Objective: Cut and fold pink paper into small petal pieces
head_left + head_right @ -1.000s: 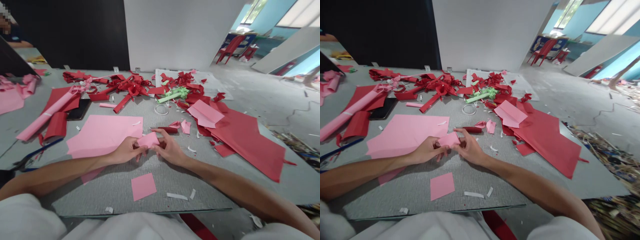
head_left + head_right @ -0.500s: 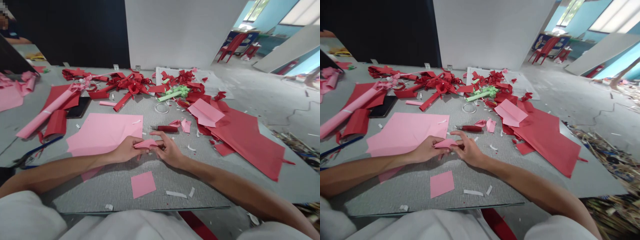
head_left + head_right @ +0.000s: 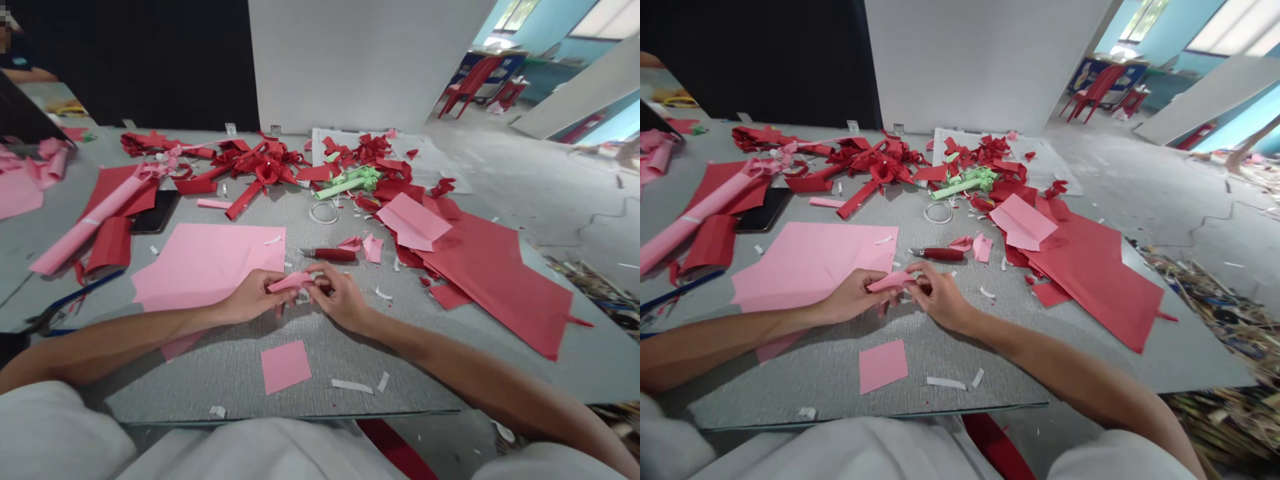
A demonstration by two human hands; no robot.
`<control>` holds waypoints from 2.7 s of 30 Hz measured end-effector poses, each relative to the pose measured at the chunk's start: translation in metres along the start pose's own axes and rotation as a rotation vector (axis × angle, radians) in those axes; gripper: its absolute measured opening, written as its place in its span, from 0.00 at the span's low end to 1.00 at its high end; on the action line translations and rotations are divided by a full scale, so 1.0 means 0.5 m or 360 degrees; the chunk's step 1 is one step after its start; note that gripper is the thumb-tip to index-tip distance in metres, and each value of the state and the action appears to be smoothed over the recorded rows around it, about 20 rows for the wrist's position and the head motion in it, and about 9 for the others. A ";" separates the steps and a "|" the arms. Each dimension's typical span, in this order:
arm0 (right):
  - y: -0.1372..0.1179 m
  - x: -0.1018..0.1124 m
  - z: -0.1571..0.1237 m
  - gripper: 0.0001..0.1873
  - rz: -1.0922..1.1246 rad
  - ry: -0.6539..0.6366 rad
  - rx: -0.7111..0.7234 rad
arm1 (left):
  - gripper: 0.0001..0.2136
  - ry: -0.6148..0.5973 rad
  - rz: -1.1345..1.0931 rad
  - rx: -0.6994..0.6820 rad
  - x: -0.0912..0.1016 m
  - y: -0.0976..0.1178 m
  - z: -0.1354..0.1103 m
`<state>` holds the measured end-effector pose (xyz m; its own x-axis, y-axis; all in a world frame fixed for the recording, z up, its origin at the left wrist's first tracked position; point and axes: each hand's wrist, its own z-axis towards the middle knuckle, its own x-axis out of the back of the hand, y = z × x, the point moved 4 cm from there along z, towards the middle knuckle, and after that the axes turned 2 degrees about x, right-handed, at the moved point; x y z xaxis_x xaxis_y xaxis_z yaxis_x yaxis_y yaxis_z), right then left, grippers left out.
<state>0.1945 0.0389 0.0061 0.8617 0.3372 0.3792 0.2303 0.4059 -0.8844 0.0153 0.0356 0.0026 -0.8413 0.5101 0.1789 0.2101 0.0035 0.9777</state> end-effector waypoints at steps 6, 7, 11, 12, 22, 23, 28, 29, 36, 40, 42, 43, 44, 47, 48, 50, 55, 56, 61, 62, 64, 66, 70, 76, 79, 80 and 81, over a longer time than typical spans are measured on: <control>0.008 0.004 0.001 0.14 0.0037 0.0058 -0.0092 | 0.31 -0.0028 0.0021 0.0002 0.001 0.006 -0.006; 0.008 0.005 0.002 0.14 0.0031 0.0074 -0.0099 | 0.31 -0.0016 0.0050 0.0011 0.002 0.007 -0.006; 0.006 0.012 0.010 0.17 -0.0014 0.0142 -0.0106 | 0.32 -0.0012 0.0180 -0.0003 0.002 0.014 -0.008; 0.005 0.012 0.013 0.17 -0.0015 0.0117 -0.0107 | 0.32 -0.0021 0.0219 -0.0016 0.001 0.015 -0.007; 0.011 0.011 0.019 0.24 -0.0001 0.0038 -0.0113 | 0.27 0.0076 0.0061 0.0074 0.004 0.008 -0.006; 0.011 0.011 0.018 0.24 -0.0005 0.0035 -0.0116 | 0.27 0.0070 0.0049 0.0079 0.004 0.009 -0.006; 0.010 0.012 0.017 0.26 -0.0022 0.0026 -0.0123 | 0.28 0.0050 0.0057 0.0084 0.006 0.009 -0.005; 0.010 0.012 0.017 0.26 -0.0022 0.0021 -0.0123 | 0.28 0.0049 0.0063 0.0078 0.006 0.009 -0.005; 0.007 0.015 0.017 0.28 -0.0055 0.0039 -0.0102 | 0.26 0.0032 0.0024 0.0050 0.006 0.004 -0.003; 0.004 0.019 0.017 0.27 -0.0039 0.0118 -0.0082 | 0.24 -0.0008 0.0006 0.0113 0.006 0.002 0.002; 0.003 0.020 0.016 0.26 -0.0015 0.0133 -0.0076 | 0.24 -0.0038 -0.0012 0.0135 0.007 0.001 0.005; 0.003 0.020 0.015 0.25 -0.0002 0.0134 -0.0077 | 0.24 -0.0049 -0.0021 0.0136 0.008 0.001 0.005; 0.003 0.019 0.015 0.25 0.0011 0.0131 -0.0083 | 0.24 -0.0055 -0.0028 0.0134 0.008 0.001 0.005; 0.002 0.013 0.014 0.23 0.0072 0.0052 -0.0124 | 0.24 -0.0006 -0.0057 0.0118 0.009 -0.001 0.002; 0.001 0.008 0.013 0.21 0.0111 -0.0003 -0.0134 | 0.23 0.0028 -0.0081 0.0112 0.008 -0.002 0.000; 0.000 -0.002 0.013 0.21 0.0215 -0.0114 -0.0164 | 0.22 0.0096 -0.0141 0.0091 0.007 -0.003 -0.003; 0.011 -0.008 0.013 0.23 0.0386 -0.0104 -0.0285 | 0.26 0.0298 -0.0207 0.0049 0.004 0.000 -0.005; 0.016 -0.003 0.014 0.23 0.0385 -0.0038 -0.0282 | 0.27 0.0347 -0.0215 0.0046 0.005 0.000 -0.005; 0.045 0.032 0.016 0.22 0.0429 0.0437 -0.0332 | 0.29 0.0513 -0.0189 0.0040 0.018 -0.001 -0.012; 0.046 0.032 0.016 0.22 0.0449 0.0417 -0.0338 | 0.28 0.0505 -0.0166 0.0037 0.019 -0.002 -0.014; 0.041 0.021 0.016 0.24 0.0469 0.0233 -0.0306 | 0.26 0.0439 -0.0112 0.0019 0.017 -0.002 -0.015; 0.032 0.006 0.015 0.26 0.0454 0.0033 -0.0270 | 0.22 0.0337 -0.0053 0.0002 0.011 -0.003 -0.015; 0.027 -0.005 0.015 0.23 0.0439 -0.0012 -0.0380 | 0.18 0.0273 0.0012 0.0007 0.003 -0.008 -0.011; 0.031 0.013 0.021 0.26 0.0469 0.0372 -0.0491 | 0.21 0.0428 -0.0035 0.0047 0.011 -0.015 -0.006; 0.039 0.025 0.020 0.26 0.0480 0.0506 -0.0502 | 0.22 0.0500 -0.0055 0.0030 0.020 -0.015 -0.011; 0.041 0.027 0.019 0.25 0.0485 0.0513 -0.0490 | 0.22 0.0512 -0.0054 0.0019 0.022 -0.015 -0.013; 0.042 0.026 0.019 0.26 0.0486 0.0479 -0.0470 | 0.22 0.0502 -0.0040 0.0009 0.023 -0.014 -0.014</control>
<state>0.2063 0.0596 -0.0049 0.9914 0.1257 0.0353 0.0284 0.0558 -0.9980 0.0009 0.0354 -0.0016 -0.9591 0.2179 0.1807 0.1890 0.0179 0.9818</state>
